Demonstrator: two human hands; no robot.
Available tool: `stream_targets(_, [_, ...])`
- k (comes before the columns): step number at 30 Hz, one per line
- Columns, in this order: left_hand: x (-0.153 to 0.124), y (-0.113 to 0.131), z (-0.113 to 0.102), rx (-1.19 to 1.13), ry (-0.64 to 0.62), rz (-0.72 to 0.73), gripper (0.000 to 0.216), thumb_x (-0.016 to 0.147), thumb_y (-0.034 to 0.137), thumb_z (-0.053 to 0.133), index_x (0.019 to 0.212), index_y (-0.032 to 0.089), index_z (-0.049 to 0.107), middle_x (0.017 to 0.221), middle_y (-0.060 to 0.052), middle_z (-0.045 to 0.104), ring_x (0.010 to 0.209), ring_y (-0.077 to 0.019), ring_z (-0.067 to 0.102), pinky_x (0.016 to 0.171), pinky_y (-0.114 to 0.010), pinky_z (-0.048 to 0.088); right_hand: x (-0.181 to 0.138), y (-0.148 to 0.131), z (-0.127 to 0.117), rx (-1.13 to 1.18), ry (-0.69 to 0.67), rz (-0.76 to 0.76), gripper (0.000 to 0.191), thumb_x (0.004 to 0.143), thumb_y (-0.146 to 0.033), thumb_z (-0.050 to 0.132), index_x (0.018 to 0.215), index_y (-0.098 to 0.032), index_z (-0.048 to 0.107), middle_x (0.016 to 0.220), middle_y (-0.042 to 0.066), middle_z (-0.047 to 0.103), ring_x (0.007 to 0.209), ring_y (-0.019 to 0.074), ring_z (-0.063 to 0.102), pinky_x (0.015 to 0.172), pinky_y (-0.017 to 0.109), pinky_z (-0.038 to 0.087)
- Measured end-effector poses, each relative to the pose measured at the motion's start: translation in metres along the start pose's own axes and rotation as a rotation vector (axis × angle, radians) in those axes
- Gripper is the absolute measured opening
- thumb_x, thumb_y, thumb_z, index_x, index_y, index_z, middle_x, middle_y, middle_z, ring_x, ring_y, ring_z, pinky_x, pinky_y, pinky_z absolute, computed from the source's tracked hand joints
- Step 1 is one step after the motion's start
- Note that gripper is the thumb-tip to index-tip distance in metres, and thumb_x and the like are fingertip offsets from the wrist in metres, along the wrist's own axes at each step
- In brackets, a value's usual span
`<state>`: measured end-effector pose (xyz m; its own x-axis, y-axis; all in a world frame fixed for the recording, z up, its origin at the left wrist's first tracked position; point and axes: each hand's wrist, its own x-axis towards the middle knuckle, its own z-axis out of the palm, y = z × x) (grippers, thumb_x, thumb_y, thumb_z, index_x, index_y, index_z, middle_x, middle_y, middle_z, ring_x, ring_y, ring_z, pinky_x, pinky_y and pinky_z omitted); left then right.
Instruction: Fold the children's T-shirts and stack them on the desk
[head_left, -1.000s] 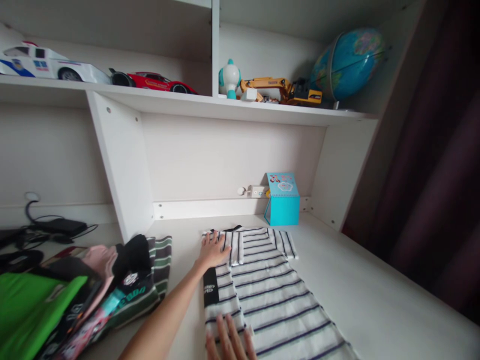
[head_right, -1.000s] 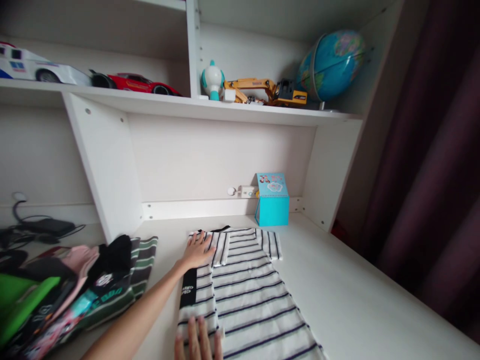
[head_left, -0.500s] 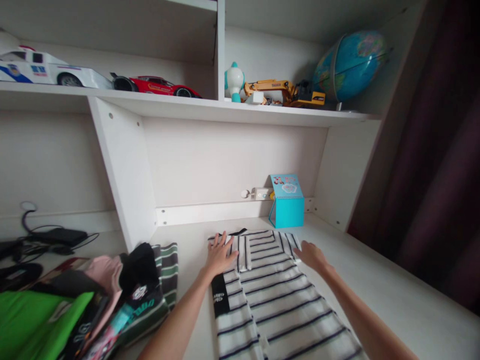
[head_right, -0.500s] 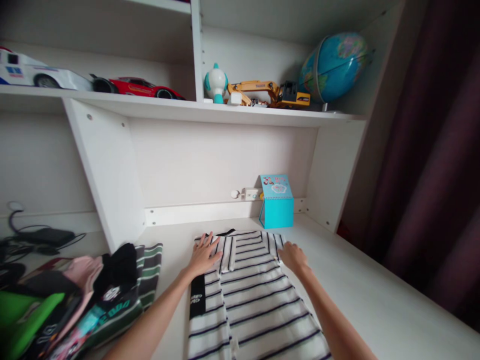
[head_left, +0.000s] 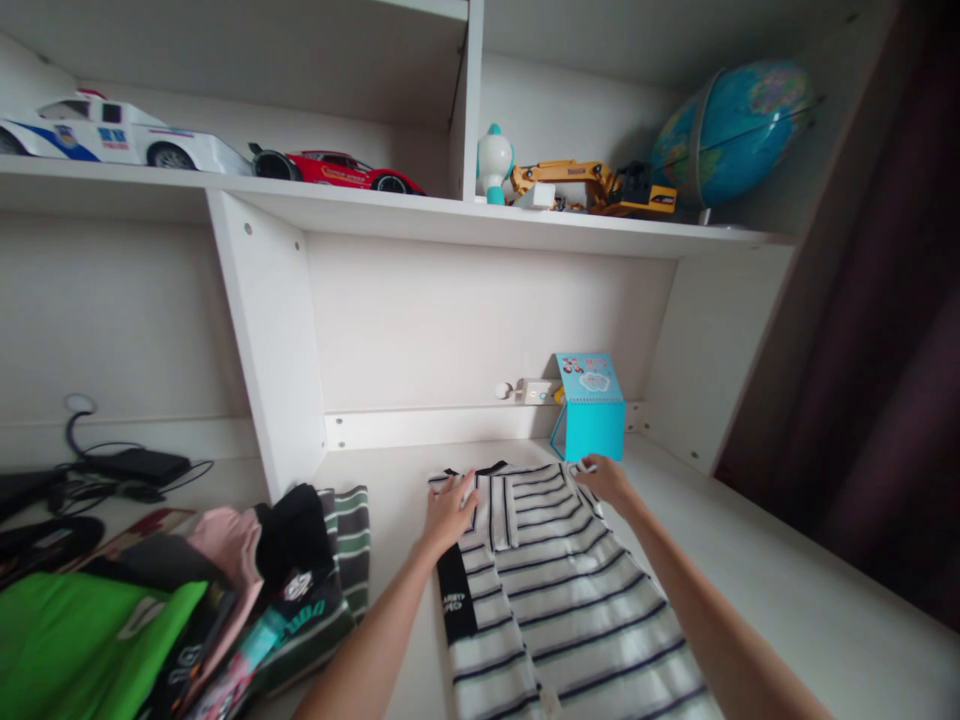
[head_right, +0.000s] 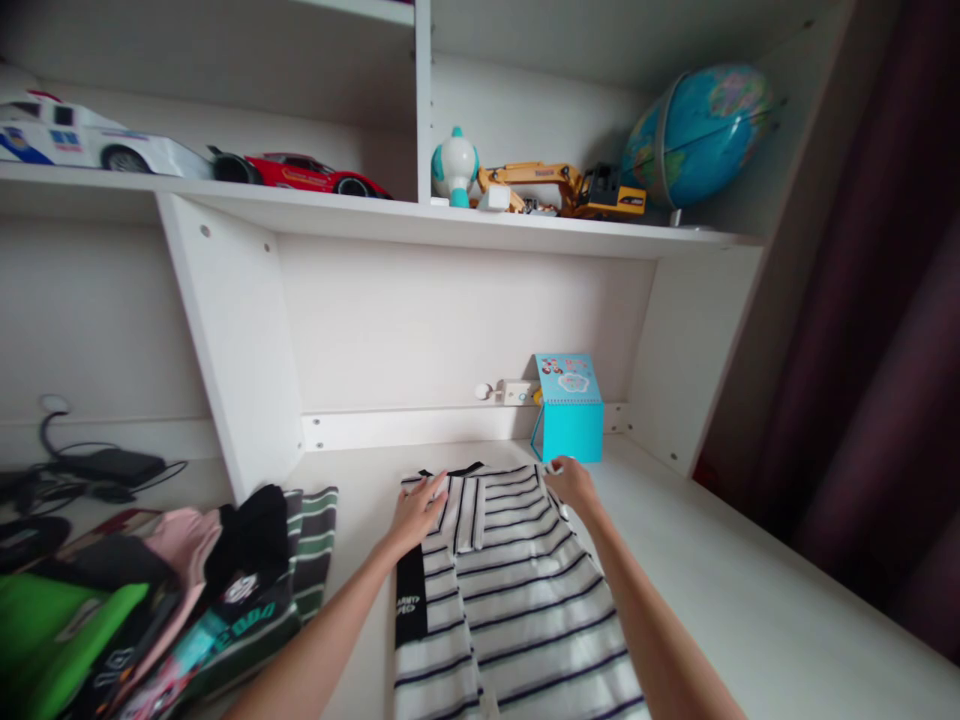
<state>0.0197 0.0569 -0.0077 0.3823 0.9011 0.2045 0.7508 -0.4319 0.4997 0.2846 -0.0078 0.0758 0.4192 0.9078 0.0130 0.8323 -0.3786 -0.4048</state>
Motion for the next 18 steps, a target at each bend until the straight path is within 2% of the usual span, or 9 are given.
stream_targets(3, [0.004, -0.005, -0.001, -0.2, 0.108, -0.087, 0.049, 0.09, 0.043, 0.021, 0.134, 0.024, 0.033, 0.117, -0.002, 0.059, 0.115, -0.0172, 0.047, 0.103, -0.036, 0.026, -0.029, -0.054, 0.014, -0.027, 0.041, -0.221, 0.022, 0.083, -0.015, 0.046, 0.103, -0.016, 0.055, 0.093, 0.004, 0.062, 0.089, 0.0147, 0.057, 0.079, 0.026, 0.041])
stream_targets(6, [0.007, -0.011, -0.002, -0.361, 0.176, -0.125, 0.05, 0.09, 0.041, 0.023, 0.132, 0.017, 0.036, 0.104, -0.004, 0.065, 0.1, -0.0154, 0.057, 0.09, -0.026, 0.039, -0.069, -0.1, 0.043, -0.068, 0.03, -0.359, 0.029, 0.08, -0.013, 0.044, 0.107, -0.017, 0.053, 0.1, 0.008, 0.061, 0.091, 0.0173, 0.058, 0.077, 0.026, 0.041])
stream_targets(9, [0.007, -0.012, -0.002, -0.421, 0.215, -0.117, 0.046, 0.088, 0.038, 0.032, 0.128, 0.017, 0.042, 0.101, -0.005, 0.066, 0.1, -0.0165, 0.058, 0.086, -0.025, 0.041, -0.109, -0.115, 0.06, -0.116, -0.03, -0.436, 0.039, 0.073, -0.019, 0.057, 0.112, -0.016, 0.052, 0.106, 0.012, 0.059, 0.097, 0.0238, 0.056, 0.076, 0.03, 0.044])
stream_targets(12, [0.006, -0.011, 0.0, -0.405, 0.233, -0.081, 0.042, 0.086, 0.034, 0.042, 0.125, 0.02, 0.046, 0.1, -0.004, 0.067, 0.101, -0.0159, 0.058, 0.086, -0.024, 0.041, -0.144, -0.09, 0.048, -0.141, -0.055, -0.495, 0.04, 0.073, -0.022, 0.058, 0.113, -0.016, 0.053, 0.111, 0.012, 0.057, 0.104, 0.026, 0.052, 0.082, 0.033, 0.044])
stream_targets(15, [0.007, -0.012, 0.003, -0.314, 0.235, -0.052, 0.038, 0.081, 0.028, 0.051, 0.118, 0.022, 0.053, 0.101, -0.002, 0.067, 0.098, -0.0154, 0.059, 0.087, -0.025, 0.041, -0.176, -0.031, 0.026, -0.19, -0.072, -0.498, 0.036, 0.075, -0.021, 0.052, 0.111, -0.017, 0.054, 0.112, 0.011, 0.057, 0.104, 0.0249, 0.053, 0.085, 0.035, 0.045])
stream_targets(18, [0.009, -0.014, 0.006, -0.268, 0.225, -0.028, 0.037, 0.076, 0.022, 0.056, 0.113, 0.021, 0.056, 0.103, -0.002, 0.066, 0.097, -0.0156, 0.058, 0.09, -0.028, 0.04, -0.203, 0.032, 0.022, -0.225, -0.128, -0.516, 0.034, 0.07, -0.022, 0.055, 0.103, -0.02, 0.057, 0.103, 0.008, 0.062, 0.091, 0.0224, 0.06, 0.073, 0.03, 0.05])
